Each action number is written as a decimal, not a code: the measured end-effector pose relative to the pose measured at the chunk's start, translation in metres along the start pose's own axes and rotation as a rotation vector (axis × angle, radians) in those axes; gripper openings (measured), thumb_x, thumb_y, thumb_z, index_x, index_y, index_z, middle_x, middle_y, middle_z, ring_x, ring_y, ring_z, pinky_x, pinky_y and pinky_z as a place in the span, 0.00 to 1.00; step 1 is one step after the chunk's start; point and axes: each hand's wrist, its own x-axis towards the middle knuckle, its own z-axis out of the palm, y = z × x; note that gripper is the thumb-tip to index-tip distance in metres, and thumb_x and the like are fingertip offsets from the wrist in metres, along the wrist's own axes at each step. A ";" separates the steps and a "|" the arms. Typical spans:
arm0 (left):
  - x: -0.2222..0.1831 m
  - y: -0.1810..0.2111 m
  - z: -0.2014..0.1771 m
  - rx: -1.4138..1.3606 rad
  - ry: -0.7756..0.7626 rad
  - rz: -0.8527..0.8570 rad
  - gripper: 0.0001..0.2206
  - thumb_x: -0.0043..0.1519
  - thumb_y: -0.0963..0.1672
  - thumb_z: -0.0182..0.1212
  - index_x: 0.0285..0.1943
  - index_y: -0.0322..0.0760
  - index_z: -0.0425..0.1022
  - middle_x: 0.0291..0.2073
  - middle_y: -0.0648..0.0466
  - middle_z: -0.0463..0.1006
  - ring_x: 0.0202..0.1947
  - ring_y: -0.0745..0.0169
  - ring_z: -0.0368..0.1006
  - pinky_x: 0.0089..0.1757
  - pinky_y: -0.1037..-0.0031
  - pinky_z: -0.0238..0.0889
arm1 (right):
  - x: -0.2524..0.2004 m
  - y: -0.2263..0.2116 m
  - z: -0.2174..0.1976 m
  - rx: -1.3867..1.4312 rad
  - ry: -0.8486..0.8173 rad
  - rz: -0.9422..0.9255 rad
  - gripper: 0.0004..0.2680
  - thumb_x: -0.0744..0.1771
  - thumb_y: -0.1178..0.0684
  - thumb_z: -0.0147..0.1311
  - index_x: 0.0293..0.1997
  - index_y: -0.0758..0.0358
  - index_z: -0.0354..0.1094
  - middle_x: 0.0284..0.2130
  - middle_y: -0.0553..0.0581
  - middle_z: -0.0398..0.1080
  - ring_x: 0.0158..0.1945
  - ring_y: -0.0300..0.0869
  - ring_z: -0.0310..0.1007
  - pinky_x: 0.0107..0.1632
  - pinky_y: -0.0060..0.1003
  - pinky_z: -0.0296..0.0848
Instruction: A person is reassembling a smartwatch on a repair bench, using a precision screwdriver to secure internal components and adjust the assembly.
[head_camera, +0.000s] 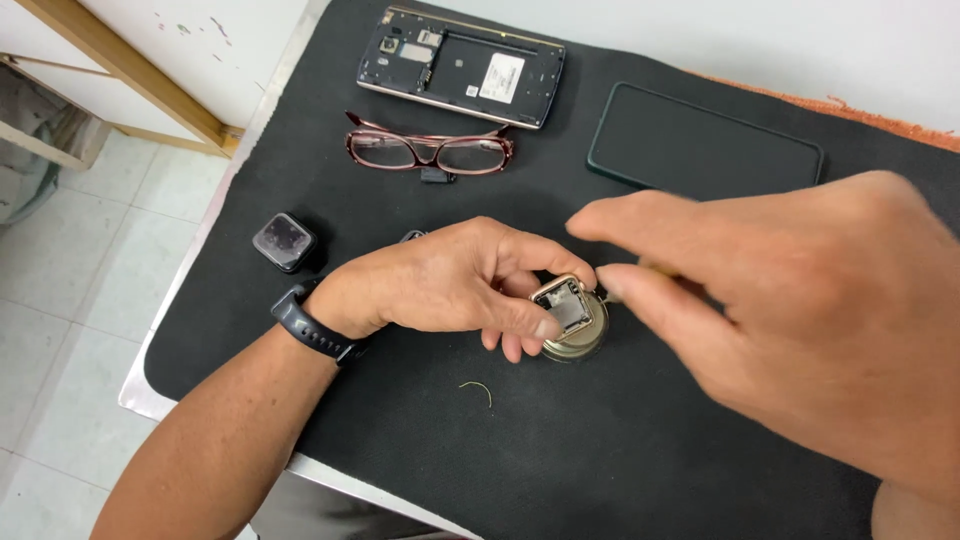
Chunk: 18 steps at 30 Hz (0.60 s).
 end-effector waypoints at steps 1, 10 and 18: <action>0.000 -0.003 -0.001 -0.021 -0.012 0.027 0.20 0.62 0.44 0.61 0.65 0.39 0.72 0.29 0.50 0.84 0.27 0.65 0.81 0.29 0.78 0.75 | -0.001 0.002 -0.001 0.013 0.025 0.020 0.05 0.69 0.53 0.59 0.47 0.45 0.76 0.11 0.41 0.61 0.15 0.37 0.62 0.21 0.36 0.55; -0.003 -0.002 -0.004 -0.257 0.007 0.156 0.20 0.66 0.42 0.57 0.67 0.32 0.68 0.32 0.46 0.83 0.27 0.56 0.81 0.29 0.74 0.76 | -0.007 0.020 -0.011 0.007 -0.075 0.241 0.08 0.65 0.51 0.59 0.48 0.44 0.77 0.17 0.36 0.76 0.20 0.37 0.74 0.24 0.38 0.64; -0.002 -0.006 0.002 -0.557 0.118 0.302 0.21 0.67 0.40 0.54 0.71 0.29 0.63 0.38 0.37 0.82 0.30 0.54 0.80 0.32 0.69 0.76 | -0.036 0.011 0.022 0.401 0.301 0.665 0.04 0.71 0.64 0.58 0.50 0.69 0.75 0.25 0.60 0.73 0.23 0.39 0.72 0.36 0.29 0.70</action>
